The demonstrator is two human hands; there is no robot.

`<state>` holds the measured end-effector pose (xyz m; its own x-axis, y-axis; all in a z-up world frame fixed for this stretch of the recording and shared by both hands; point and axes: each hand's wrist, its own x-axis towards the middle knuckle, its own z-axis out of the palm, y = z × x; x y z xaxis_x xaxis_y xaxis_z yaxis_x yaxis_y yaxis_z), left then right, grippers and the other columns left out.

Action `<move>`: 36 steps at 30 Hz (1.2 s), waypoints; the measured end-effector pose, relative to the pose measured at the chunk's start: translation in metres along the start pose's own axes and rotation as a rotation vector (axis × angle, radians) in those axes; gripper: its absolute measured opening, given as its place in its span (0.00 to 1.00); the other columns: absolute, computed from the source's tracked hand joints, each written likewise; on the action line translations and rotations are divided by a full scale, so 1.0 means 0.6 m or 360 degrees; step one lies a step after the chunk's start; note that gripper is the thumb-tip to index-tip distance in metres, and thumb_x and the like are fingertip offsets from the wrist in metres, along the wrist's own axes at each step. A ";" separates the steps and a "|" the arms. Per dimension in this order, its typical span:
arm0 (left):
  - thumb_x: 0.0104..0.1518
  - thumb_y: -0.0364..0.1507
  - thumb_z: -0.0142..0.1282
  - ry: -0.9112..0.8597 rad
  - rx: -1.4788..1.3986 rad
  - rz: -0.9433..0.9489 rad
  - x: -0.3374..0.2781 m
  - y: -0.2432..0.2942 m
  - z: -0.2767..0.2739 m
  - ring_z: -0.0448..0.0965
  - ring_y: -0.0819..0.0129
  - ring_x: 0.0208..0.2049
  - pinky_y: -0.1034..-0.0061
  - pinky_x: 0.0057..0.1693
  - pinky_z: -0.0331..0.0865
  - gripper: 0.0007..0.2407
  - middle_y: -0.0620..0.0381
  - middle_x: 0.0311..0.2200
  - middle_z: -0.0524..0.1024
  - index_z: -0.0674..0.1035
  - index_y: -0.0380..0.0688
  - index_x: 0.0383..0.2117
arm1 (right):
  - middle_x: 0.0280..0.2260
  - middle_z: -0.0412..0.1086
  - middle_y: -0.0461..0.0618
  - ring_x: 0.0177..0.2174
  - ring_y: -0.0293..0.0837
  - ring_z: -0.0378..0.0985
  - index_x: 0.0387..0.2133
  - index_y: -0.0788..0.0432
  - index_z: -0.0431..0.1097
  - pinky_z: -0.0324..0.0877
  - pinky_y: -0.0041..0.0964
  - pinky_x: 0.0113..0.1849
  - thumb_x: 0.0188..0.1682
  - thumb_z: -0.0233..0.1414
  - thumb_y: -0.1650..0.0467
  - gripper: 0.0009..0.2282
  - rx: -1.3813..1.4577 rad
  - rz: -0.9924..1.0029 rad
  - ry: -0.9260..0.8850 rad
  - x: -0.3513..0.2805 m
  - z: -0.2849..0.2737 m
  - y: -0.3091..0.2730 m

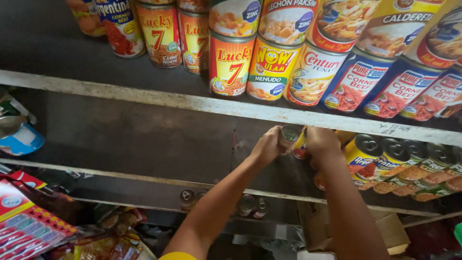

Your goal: Organizing and arranging various canned food products on grocery store shelves.

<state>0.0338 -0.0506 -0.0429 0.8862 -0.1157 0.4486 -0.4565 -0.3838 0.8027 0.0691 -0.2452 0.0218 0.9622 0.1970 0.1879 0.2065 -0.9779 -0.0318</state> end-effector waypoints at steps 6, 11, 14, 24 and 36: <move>0.57 0.34 0.66 0.0052 -0.0230 -0.0266 -0.011 0.010 -0.095 0.87 0.60 0.43 0.72 0.44 0.82 0.20 0.42 0.43 0.83 0.72 0.38 0.51 | 0.41 0.74 0.67 0.43 0.65 0.77 0.42 0.61 0.73 0.72 0.56 0.44 0.39 0.58 0.67 0.17 0.0172 -0.0328 0.0254 -0.026 -0.052 -0.042; 0.50 0.25 0.67 0.0486 -0.0321 0.0214 -0.054 0.004 -0.241 0.83 0.64 0.45 0.70 0.49 0.80 0.24 0.46 0.45 0.79 0.70 0.34 0.53 | 0.42 0.75 0.65 0.44 0.60 0.81 0.45 0.62 0.67 0.76 0.50 0.43 0.39 0.67 0.67 0.23 0.0654 -0.0511 0.0105 -0.053 -0.036 -0.156; 0.54 0.26 0.69 0.0599 -0.0304 0.0168 -0.097 0.005 -0.319 0.85 0.61 0.47 0.67 0.53 0.79 0.21 0.46 0.45 0.83 0.73 0.34 0.52 | 0.45 0.74 0.62 0.44 0.56 0.81 0.57 0.61 0.55 0.77 0.47 0.41 0.36 0.66 0.74 0.35 0.1176 -0.0657 0.0096 -0.084 -0.056 -0.272; 0.48 0.27 0.71 0.0607 -0.0057 0.0111 -0.244 0.047 -0.543 0.81 0.57 0.50 0.63 0.54 0.78 0.27 0.45 0.50 0.77 0.71 0.39 0.55 | 0.50 0.73 0.60 0.48 0.50 0.79 0.68 0.56 0.42 0.75 0.43 0.47 0.34 0.66 0.77 0.48 0.1783 -0.0727 -0.0065 -0.137 -0.036 -0.585; 0.49 0.31 0.70 0.0311 -0.0042 -0.0158 -0.296 0.000 -0.627 0.85 0.62 0.44 0.69 0.50 0.80 0.29 0.50 0.44 0.82 0.68 0.43 0.58 | 0.56 0.69 0.63 0.52 0.53 0.77 0.71 0.56 0.38 0.76 0.43 0.48 0.38 0.64 0.76 0.48 0.1846 -0.0634 0.0133 -0.183 -0.028 -0.715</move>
<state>-0.1535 0.3147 0.0254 0.8957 0.1024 0.4327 -0.3721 -0.3602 0.8554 -0.1282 0.1513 0.0314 0.7904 0.4210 0.4449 0.5597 -0.2012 -0.8039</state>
